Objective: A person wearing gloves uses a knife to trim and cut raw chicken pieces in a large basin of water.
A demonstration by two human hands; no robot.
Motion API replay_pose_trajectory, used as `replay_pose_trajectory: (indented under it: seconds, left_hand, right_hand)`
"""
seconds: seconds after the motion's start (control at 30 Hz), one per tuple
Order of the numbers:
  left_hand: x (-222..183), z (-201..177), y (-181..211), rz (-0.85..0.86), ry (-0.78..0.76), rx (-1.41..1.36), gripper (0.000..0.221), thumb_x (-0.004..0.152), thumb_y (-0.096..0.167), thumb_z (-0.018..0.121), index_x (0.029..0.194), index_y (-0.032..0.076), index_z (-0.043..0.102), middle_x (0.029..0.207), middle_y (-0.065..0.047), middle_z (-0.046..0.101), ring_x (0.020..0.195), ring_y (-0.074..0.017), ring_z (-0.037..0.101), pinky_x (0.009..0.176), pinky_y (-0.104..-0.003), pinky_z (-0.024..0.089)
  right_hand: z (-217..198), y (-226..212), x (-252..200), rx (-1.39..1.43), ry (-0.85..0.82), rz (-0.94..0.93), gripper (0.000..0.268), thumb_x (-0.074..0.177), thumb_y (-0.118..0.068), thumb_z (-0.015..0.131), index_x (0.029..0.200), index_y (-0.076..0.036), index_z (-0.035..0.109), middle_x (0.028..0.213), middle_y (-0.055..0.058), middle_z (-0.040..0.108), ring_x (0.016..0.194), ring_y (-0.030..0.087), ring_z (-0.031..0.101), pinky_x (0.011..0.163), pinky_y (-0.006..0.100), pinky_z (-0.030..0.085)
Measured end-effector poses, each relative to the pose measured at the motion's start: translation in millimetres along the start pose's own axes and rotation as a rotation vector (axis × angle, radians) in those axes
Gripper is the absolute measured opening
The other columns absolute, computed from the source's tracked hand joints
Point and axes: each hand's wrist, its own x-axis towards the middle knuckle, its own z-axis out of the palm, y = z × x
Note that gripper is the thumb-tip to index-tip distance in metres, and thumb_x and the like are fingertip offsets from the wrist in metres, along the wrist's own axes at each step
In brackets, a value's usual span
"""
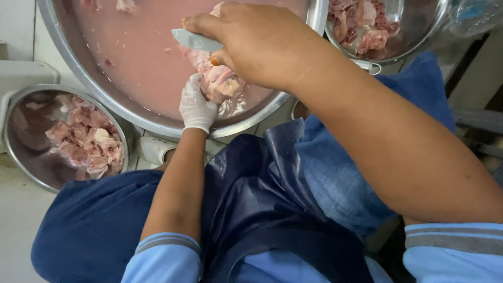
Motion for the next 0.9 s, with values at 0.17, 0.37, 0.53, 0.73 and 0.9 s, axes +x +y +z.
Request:
replay_pose_trajectory:
  seconds: [0.17,0.37,0.53,0.73,0.9]
  left_hand:
    - [-3.5,13.4,-1.2,0.057,0.128,-0.084,0.076,0.066,0.017,0.073,0.136,0.021,0.044,0.131,-0.008,0.051,0.116,-0.0342,0.052,0.089,-0.052,0.05]
    - [-2.5,18.1,-3.3,-0.008,-0.032,-0.157,0.088,0.071,0.003,0.06,0.15,0.028,0.031,0.143,-0.018,0.038,0.119,-0.046,0.054,0.099,-0.053,0.046]
    - [-3.8,8.3,7.8,0.053,-0.058,-0.074,0.09,0.072,0.004,0.059,0.153,0.027,0.028,0.136,-0.014,0.043,0.116,-0.0413,0.056,0.091,-0.056,0.05]
    - [-3.5,3.2,20.9,-0.011,-0.084,-0.01,0.087,0.072,0.004,0.058,0.152,0.025,0.029,0.137,-0.013,0.043,0.111,-0.0416,0.059,0.091,-0.057,0.051]
    - [-1.7,0.4,26.0,-0.066,-0.092,-0.002,0.09,0.072,0.009,0.063,0.153,0.031,0.028,0.136,-0.01,0.045,0.112,-0.0379,0.059,0.092,-0.055,0.05]
  right_hand:
    - [-3.0,2.3,-4.3,0.019,0.037,-0.018,0.051,0.095,-0.017,0.056,0.146,-0.016,0.052,0.115,0.014,0.063,0.096,0.039,0.06,0.053,0.052,0.045]
    - [-1.9,0.1,-6.8,0.029,0.001,0.003,0.051,0.097,-0.022,0.059,0.147,-0.02,0.05,0.114,0.016,0.06,0.097,0.041,0.06,0.059,0.054,0.046]
    - [1.4,5.3,-6.2,-0.005,0.018,-0.001,0.051,0.096,-0.022,0.062,0.146,-0.02,0.052,0.114,0.014,0.061,0.096,0.039,0.061,0.057,0.054,0.046]
    - [-0.1,6.8,-5.4,0.006,0.053,-0.047,0.05,0.095,-0.022,0.065,0.143,-0.014,0.054,0.109,0.016,0.064,0.09,0.039,0.061,0.05,0.053,0.045]
    - [1.6,4.8,-3.1,0.021,-0.016,-0.011,0.049,0.097,-0.025,0.061,0.144,-0.018,0.052,0.115,0.014,0.062,0.095,0.04,0.061,0.061,0.054,0.046]
